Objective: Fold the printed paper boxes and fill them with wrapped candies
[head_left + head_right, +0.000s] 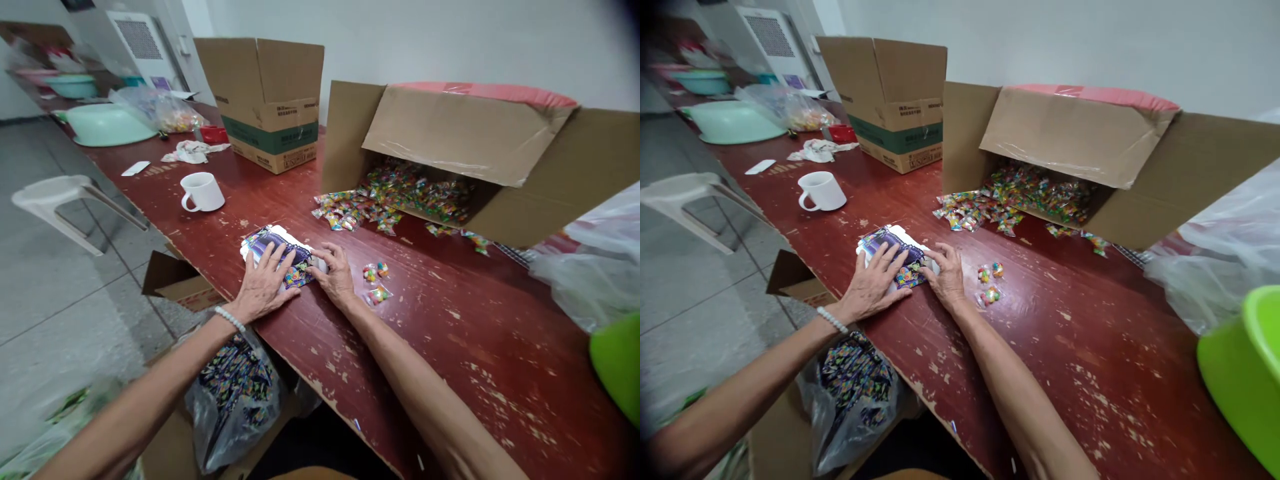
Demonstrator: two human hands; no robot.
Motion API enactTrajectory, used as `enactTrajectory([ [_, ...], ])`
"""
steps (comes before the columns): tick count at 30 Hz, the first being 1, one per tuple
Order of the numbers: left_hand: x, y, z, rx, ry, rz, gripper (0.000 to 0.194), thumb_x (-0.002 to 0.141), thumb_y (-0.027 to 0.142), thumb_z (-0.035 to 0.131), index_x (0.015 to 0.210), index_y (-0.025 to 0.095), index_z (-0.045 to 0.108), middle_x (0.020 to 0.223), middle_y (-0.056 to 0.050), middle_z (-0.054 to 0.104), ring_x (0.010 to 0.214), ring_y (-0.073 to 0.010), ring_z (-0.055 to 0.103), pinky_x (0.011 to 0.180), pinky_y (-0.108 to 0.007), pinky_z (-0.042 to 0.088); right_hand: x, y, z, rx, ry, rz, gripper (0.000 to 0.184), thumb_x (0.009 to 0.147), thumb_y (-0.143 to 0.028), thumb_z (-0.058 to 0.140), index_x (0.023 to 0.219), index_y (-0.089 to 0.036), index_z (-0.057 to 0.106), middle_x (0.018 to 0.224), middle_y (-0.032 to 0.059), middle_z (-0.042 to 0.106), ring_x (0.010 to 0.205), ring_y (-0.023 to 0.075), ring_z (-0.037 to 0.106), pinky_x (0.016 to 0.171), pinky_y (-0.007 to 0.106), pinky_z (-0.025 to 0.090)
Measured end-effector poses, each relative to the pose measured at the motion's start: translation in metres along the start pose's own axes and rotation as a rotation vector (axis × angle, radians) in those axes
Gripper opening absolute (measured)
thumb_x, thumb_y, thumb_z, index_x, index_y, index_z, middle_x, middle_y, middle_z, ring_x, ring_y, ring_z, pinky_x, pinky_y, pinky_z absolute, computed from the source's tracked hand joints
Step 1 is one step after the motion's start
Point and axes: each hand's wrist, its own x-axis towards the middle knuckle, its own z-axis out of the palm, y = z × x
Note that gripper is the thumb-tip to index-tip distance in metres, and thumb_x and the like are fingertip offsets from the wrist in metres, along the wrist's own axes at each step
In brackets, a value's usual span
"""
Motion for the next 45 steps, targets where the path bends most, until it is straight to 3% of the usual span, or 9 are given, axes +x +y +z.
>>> enactTrajectory([
  [5,-0.007,0.013,0.01,0.01,0.097,-0.056,0.061,0.094,0.047,0.049,0.146,0.016,0.047,0.156,-0.023,0.037,0.145,-0.0415,0.03,0.112,-0.07,0.012,-0.006,-0.003,-0.003,-0.092,-0.009,0.025,0.014,0.08,-0.018,0.072,0.093,-0.024,0.074,0.101,0.007,0.062,0.099,0.0243,0.058,0.09,0.039,0.048],
  [11,-0.011,0.018,0.015,0.017,0.133,-0.091,0.057,0.095,0.048,0.048,0.141,0.014,0.053,0.154,-0.027,0.038,0.144,-0.0424,0.032,0.112,-0.07,0.014,-0.019,-0.01,-0.004,-0.234,-0.058,0.061,0.045,0.079,-0.033,0.075,0.117,-0.013,0.062,0.11,0.0143,0.061,0.103,0.0302,0.053,0.092,0.043,0.044],
  [19,-0.014,0.026,0.017,-0.068,0.144,-0.154,0.037,0.094,0.039,0.053,0.121,0.016,0.061,0.154,-0.026,0.04,0.146,-0.0428,0.028,0.11,-0.071,0.019,-0.028,-0.019,-0.005,-0.317,-0.087,0.206,0.041,0.08,-0.036,0.074,0.113,-0.016,0.061,0.113,0.0131,0.06,0.107,0.0302,0.05,0.092,0.041,0.04],
  [29,-0.01,0.03,0.008,-0.089,0.156,-0.226,0.044,0.091,0.043,0.054,0.12,0.01,0.055,0.15,-0.03,0.041,0.146,-0.0444,0.026,0.11,-0.07,0.018,-0.023,-0.026,-0.008,-0.283,-0.115,0.255,0.022,0.078,-0.036,0.075,0.092,-0.022,0.066,0.11,0.0078,0.056,0.104,0.0274,0.05,0.089,0.039,0.041],
  [32,-0.008,0.028,0.006,-0.069,0.146,-0.214,0.047,0.091,0.046,0.052,0.12,0.009,0.055,0.146,-0.031,0.044,0.145,-0.0455,0.026,0.109,-0.072,0.017,-0.023,-0.026,-0.009,-0.274,-0.127,0.257,0.023,0.078,-0.035,0.074,0.096,-0.023,0.065,0.112,0.0075,0.057,0.106,0.0276,0.05,0.091,0.039,0.041],
  [36,-0.005,0.028,0.002,-0.062,0.141,-0.207,0.044,0.091,0.045,0.051,0.117,0.009,0.056,0.145,-0.031,0.044,0.145,-0.0456,0.025,0.108,-0.073,0.017,-0.024,-0.026,-0.009,-0.267,-0.125,0.268,0.038,0.078,-0.035,0.072,0.112,-0.021,0.061,0.116,0.0092,0.059,0.11,0.0296,0.049,0.093,0.041,0.04],
  [40,-0.005,0.029,0.0,-0.058,0.159,-0.211,0.044,0.09,0.045,0.051,0.117,0.01,0.056,0.139,-0.029,0.049,0.14,-0.0446,0.033,0.109,-0.071,0.017,-0.023,-0.025,-0.008,-0.251,-0.107,0.278,0.046,0.078,-0.034,0.071,0.119,-0.02,0.057,0.119,0.0105,0.06,0.112,0.03,0.05,0.095,0.042,0.04],
  [45,-0.005,0.031,-0.003,-0.03,0.232,-0.217,0.041,0.086,0.048,0.057,0.109,0.014,0.058,0.118,-0.021,0.06,0.115,-0.0373,0.051,0.106,-0.059,0.026,-0.023,-0.024,-0.009,-0.215,-0.066,0.283,0.037,0.08,-0.03,0.068,0.114,-0.021,0.058,0.113,0.0083,0.061,0.108,0.0272,0.053,0.093,0.04,0.042],
])
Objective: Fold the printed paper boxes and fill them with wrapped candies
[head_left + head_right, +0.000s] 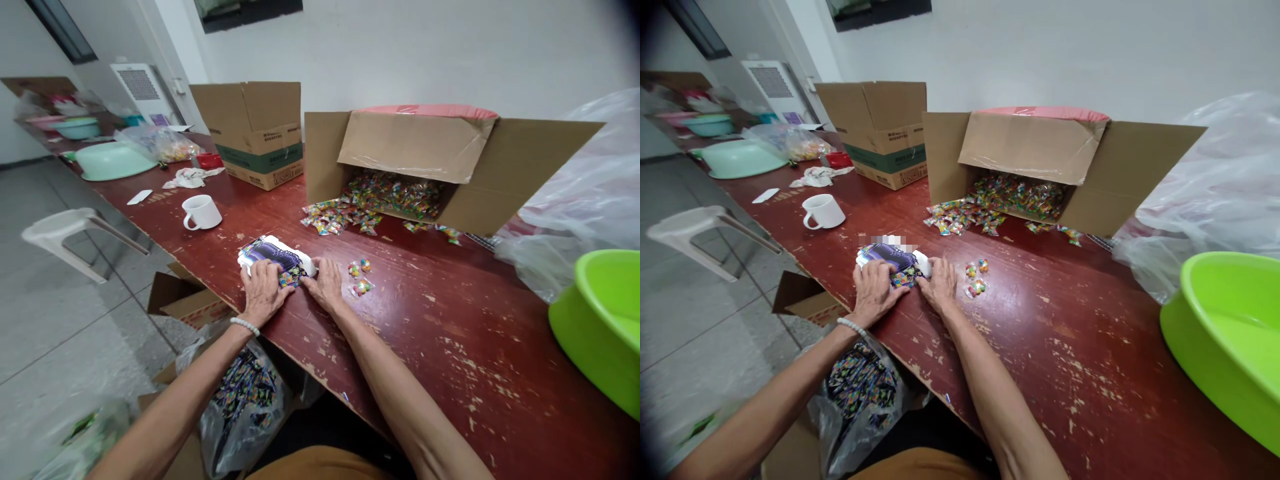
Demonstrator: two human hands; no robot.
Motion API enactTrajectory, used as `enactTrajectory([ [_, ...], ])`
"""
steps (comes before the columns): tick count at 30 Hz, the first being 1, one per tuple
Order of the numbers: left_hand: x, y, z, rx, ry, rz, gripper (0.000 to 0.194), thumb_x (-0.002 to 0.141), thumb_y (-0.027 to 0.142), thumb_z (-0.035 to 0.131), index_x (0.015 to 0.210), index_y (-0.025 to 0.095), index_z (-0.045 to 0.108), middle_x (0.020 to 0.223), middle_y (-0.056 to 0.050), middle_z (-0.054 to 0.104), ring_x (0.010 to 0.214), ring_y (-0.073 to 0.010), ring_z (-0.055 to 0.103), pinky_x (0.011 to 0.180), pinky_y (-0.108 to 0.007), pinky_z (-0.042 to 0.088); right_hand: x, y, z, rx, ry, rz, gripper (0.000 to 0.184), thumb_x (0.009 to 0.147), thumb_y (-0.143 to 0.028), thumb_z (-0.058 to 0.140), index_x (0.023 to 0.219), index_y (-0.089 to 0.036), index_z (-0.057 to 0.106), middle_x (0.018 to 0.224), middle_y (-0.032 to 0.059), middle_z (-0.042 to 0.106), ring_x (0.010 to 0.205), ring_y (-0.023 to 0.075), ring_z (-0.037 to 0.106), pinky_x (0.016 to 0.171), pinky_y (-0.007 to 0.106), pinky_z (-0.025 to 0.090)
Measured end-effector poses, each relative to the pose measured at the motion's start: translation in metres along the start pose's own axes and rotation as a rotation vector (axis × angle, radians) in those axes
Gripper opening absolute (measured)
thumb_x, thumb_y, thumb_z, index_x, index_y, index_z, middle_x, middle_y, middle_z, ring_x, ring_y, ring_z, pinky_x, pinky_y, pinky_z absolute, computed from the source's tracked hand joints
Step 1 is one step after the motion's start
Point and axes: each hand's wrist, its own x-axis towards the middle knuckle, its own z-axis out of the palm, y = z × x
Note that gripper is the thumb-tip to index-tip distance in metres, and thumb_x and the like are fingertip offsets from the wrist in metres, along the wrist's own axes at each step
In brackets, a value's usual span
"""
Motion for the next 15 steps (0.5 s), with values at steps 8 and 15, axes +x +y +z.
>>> enactTrajectory([
  [8,0.004,0.001,-0.008,-0.047,-0.014,-0.025,0.028,0.085,0.042,0.062,0.104,0.02,0.061,0.103,-0.013,0.067,0.099,-0.0326,0.054,0.087,-0.047,0.032,-0.002,-0.002,-0.006,0.121,0.028,-0.013,0.031,0.079,-0.022,0.066,0.11,-0.023,0.063,0.111,0.0071,0.065,0.105,0.0259,0.057,0.096,0.039,0.043],
  [15,0.01,0.016,-0.025,-0.413,-0.087,-0.207,0.016,0.079,0.037,0.065,0.082,0.022,0.064,0.087,-0.009,0.067,0.097,-0.0313,0.054,0.089,-0.045,0.034,-0.004,-0.005,-0.009,0.314,0.031,0.04,0.044,0.072,-0.019,0.068,0.115,-0.021,0.062,0.113,0.0081,0.065,0.103,0.026,0.058,0.098,0.042,0.043],
])
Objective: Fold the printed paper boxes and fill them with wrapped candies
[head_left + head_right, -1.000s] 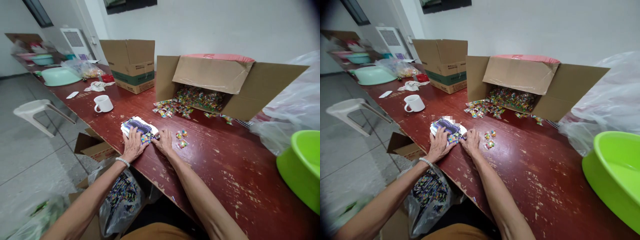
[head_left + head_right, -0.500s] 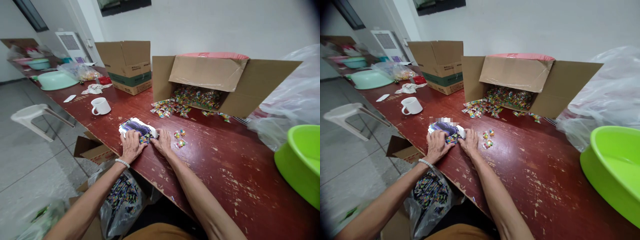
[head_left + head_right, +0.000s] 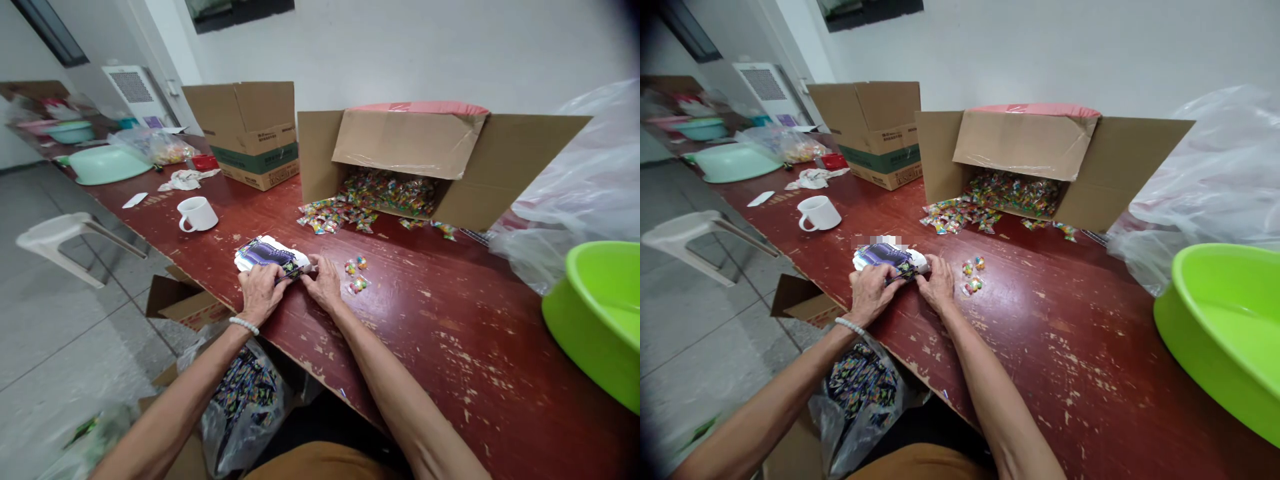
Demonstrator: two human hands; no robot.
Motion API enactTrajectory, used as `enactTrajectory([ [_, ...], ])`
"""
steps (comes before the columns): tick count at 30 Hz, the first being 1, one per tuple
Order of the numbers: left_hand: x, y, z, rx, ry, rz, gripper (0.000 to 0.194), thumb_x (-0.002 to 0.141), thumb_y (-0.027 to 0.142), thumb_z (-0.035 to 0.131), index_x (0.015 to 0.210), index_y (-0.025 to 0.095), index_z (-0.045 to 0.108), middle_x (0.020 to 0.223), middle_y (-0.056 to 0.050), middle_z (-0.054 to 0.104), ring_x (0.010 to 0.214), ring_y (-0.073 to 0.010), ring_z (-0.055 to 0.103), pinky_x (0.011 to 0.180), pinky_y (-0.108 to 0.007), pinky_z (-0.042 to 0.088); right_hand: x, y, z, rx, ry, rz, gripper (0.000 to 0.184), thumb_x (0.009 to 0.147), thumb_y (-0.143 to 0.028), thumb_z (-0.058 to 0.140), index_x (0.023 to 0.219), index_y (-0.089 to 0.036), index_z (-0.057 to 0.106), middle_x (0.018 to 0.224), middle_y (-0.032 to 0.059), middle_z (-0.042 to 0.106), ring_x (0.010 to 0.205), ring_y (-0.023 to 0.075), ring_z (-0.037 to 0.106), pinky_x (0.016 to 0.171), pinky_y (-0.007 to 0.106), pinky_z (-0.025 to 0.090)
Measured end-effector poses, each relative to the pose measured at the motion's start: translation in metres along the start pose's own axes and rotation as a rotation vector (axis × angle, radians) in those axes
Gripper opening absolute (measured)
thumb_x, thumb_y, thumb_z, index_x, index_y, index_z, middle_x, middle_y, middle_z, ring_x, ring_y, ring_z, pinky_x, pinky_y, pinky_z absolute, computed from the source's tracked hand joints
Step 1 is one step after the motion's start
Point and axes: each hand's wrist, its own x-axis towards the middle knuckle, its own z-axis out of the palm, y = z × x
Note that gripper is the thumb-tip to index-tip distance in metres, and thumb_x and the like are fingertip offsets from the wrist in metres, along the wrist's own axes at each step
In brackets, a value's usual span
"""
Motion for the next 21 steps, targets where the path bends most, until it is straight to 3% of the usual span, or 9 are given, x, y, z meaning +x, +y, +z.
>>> enactTrajectory([
  [4,0.003,0.002,-0.005,-0.18,-0.058,-0.071,0.02,0.08,0.041,0.063,0.081,0.021,0.066,0.082,-0.005,0.067,0.084,-0.0244,0.058,0.079,-0.035,0.042,-0.002,0.0,-0.007,0.215,-0.048,0.058,0.034,0.078,-0.033,0.065,0.11,-0.022,0.061,0.103,0.0042,0.07,0.088,0.0198,0.063,0.088,0.037,0.049],
  [8,-0.007,0.01,-0.014,-0.429,-0.207,-0.165,0.031,0.083,0.047,0.061,0.083,0.016,0.067,0.076,-0.004,0.07,0.068,-0.019,0.063,0.063,-0.029,0.049,-0.01,-0.003,-0.027,0.453,-0.125,0.125,0.033,0.084,-0.048,0.057,0.097,-0.018,0.064,0.087,0.0039,0.071,0.074,0.0159,0.064,0.072,0.029,0.053],
  [11,-0.022,0.025,-0.024,-0.734,-0.486,-0.267,0.032,0.082,0.041,0.067,0.094,0.012,0.07,0.085,-0.009,0.075,0.071,-0.0198,0.069,0.066,-0.029,0.054,-0.021,-0.01,-0.049,0.562,-0.195,0.154,0.033,0.079,-0.049,0.065,0.09,-0.018,0.067,0.08,0.0028,0.071,0.069,0.0151,0.062,0.067,0.027,0.051],
  [13,-0.031,0.035,-0.027,-1.068,-0.749,-0.409,0.033,0.081,0.034,0.072,0.105,0.012,0.069,0.094,-0.012,0.076,0.079,-0.0213,0.072,0.074,-0.032,0.057,-0.027,-0.015,-0.063,0.607,-0.249,0.158,0.029,0.076,-0.046,0.07,0.087,-0.019,0.07,0.079,0.0014,0.07,0.067,0.0144,0.061,0.066,0.026,0.05],
  [15,-0.036,0.042,-0.024,-1.37,-0.931,-0.555,0.038,0.085,0.038,0.07,0.113,0.013,0.066,0.099,-0.014,0.076,0.084,-0.0238,0.073,0.078,-0.037,0.059,-0.031,-0.019,-0.073,0.636,-0.284,0.154,0.025,0.075,-0.043,0.073,0.086,-0.02,0.071,0.077,-0.0001,0.07,0.066,0.0139,0.059,0.066,0.026,0.048],
  [18,-0.037,0.044,-0.013,-1.539,-1.004,-0.693,0.051,0.094,0.053,0.053,0.119,0.011,0.062,0.092,-0.016,0.076,0.076,-0.0282,0.075,0.069,-0.041,0.061,-0.034,-0.023,-0.079,0.622,-0.263,0.127,0.022,0.077,-0.041,0.071,0.088,-0.022,0.072,0.078,-0.0002,0.069,0.069,0.015,0.059,0.067,0.027,0.048],
  [21,-0.034,0.042,-0.004,-1.566,-1.01,-0.823,0.057,0.096,0.057,0.043,0.118,0.007,0.06,0.083,-0.017,0.076,0.073,-0.0305,0.076,0.065,-0.042,0.062,-0.036,-0.026,-0.08,0.489,-0.143,0.012,0.017,0.079,-0.038,0.07,0.087,-0.023,0.074,0.088,0.0025,0.069,0.08,0.0177,0.061,0.072,0.03,0.049],
])
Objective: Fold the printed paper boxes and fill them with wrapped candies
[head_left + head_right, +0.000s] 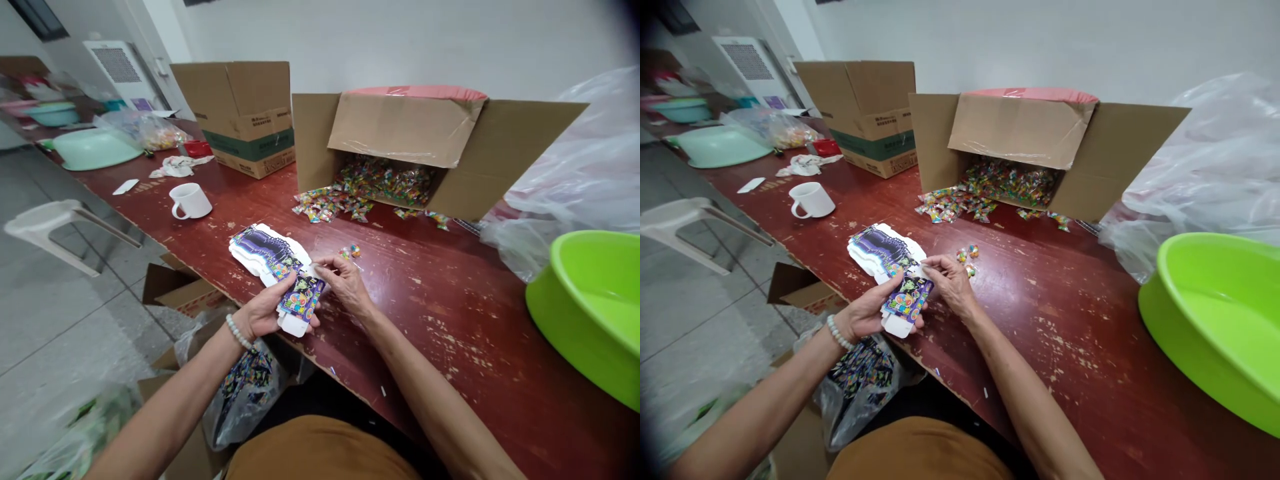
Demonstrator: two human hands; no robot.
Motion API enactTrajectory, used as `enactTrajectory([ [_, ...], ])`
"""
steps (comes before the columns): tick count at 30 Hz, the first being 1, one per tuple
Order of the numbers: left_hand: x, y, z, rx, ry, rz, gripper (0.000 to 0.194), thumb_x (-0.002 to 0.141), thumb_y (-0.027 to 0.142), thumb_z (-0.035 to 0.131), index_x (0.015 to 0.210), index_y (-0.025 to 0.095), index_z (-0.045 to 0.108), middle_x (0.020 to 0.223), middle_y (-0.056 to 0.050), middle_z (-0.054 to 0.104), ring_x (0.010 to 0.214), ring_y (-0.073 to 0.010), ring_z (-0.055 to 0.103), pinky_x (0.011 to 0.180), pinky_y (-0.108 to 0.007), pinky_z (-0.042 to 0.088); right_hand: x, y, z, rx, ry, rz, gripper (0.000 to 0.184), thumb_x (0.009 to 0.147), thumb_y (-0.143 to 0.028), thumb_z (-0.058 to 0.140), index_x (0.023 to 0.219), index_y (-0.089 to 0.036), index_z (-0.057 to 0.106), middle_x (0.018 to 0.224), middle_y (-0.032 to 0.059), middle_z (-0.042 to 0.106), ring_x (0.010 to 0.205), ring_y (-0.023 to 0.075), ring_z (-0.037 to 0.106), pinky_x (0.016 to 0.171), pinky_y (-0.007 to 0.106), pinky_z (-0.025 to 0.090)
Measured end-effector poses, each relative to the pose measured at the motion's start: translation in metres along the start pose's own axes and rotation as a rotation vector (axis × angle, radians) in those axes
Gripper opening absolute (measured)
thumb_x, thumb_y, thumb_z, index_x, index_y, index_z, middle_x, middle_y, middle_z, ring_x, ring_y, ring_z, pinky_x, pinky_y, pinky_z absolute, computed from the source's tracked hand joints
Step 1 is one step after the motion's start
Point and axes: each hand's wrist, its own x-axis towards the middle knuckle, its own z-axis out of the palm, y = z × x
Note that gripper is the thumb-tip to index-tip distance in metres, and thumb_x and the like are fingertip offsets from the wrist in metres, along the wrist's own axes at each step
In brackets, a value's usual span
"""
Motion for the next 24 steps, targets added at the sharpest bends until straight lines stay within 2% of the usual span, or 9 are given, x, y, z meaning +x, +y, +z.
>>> enactTrajectory([
  [3,0.001,-0.001,-0.003,-0.026,0.011,-0.031,0.06,0.097,0.059,0.038,0.11,0.006,0.063,0.079,-0.017,0.076,0.072,-0.0296,0.076,0.066,-0.042,0.062,-0.003,-0.003,0.001,-0.11,0.111,-0.156,0.014,0.079,-0.034,0.069,0.085,-0.024,0.075,0.1,0.0054,0.066,0.092,0.0195,0.061,0.074,0.03,0.049],
  [6,-0.001,-0.003,-0.004,-0.014,-0.039,-0.033,0.07,0.093,0.068,0.036,0.104,0.005,0.065,0.083,-0.02,0.077,0.073,-0.0309,0.076,0.063,-0.041,0.062,-0.005,-0.002,0.001,-0.144,0.127,-0.177,0.013,0.081,-0.032,0.068,0.087,-0.024,0.076,0.098,0.0058,0.067,0.09,0.0193,0.061,0.073,0.03,0.049],
  [9,-0.002,-0.006,-0.006,-0.002,-0.07,-0.055,0.077,0.088,0.074,0.039,0.105,0.004,0.066,0.087,-0.022,0.076,0.075,-0.0323,0.076,0.064,-0.041,0.062,-0.006,0.005,0.001,-0.116,0.063,-0.08,0.015,0.083,-0.033,0.068,0.091,-0.023,0.076,0.089,0.0045,0.071,0.078,0.0182,0.062,0.072,0.031,0.05],
  [13,-0.002,-0.009,-0.006,-0.005,-0.075,-0.03,0.059,0.091,0.06,0.052,0.112,0.006,0.062,0.091,-0.019,0.077,0.08,-0.0328,0.076,0.069,-0.044,0.063,-0.006,0.013,-0.001,-0.008,0.006,0.053,0.018,0.079,-0.036,0.071,0.089,-0.022,0.075,0.087,0.0022,0.072,0.071,0.0155,0.06,0.069,0.029,0.049],
  [18,-0.004,-0.009,-0.001,0.02,0.015,-0.002,0.053,0.094,0.051,0.055,0.127,0.01,0.056,0.086,-0.015,0.077,0.075,-0.0315,0.076,0.065,-0.044,0.063,-0.01,0.014,-0.001,0.243,-0.01,0.228,0.021,0.071,-0.039,0.076,0.083,-0.022,0.072,0.073,-0.0021,0.069,0.063,0.0125,0.058,0.063,0.025,0.046],
  [24,-0.005,-0.012,-0.001,0.059,0.091,-0.036,0.051,0.096,0.047,0.052,0.126,0.006,0.056,0.087,-0.018,0.076,0.074,-0.0304,0.076,0.062,-0.041,0.063,-0.016,0.015,-0.007,0.293,0.057,0.353,0.03,0.064,-0.042,0.081,0.082,-0.021,0.069,0.075,-0.0018,0.067,0.061,0.0111,0.054,0.052,0.021,0.041],
])
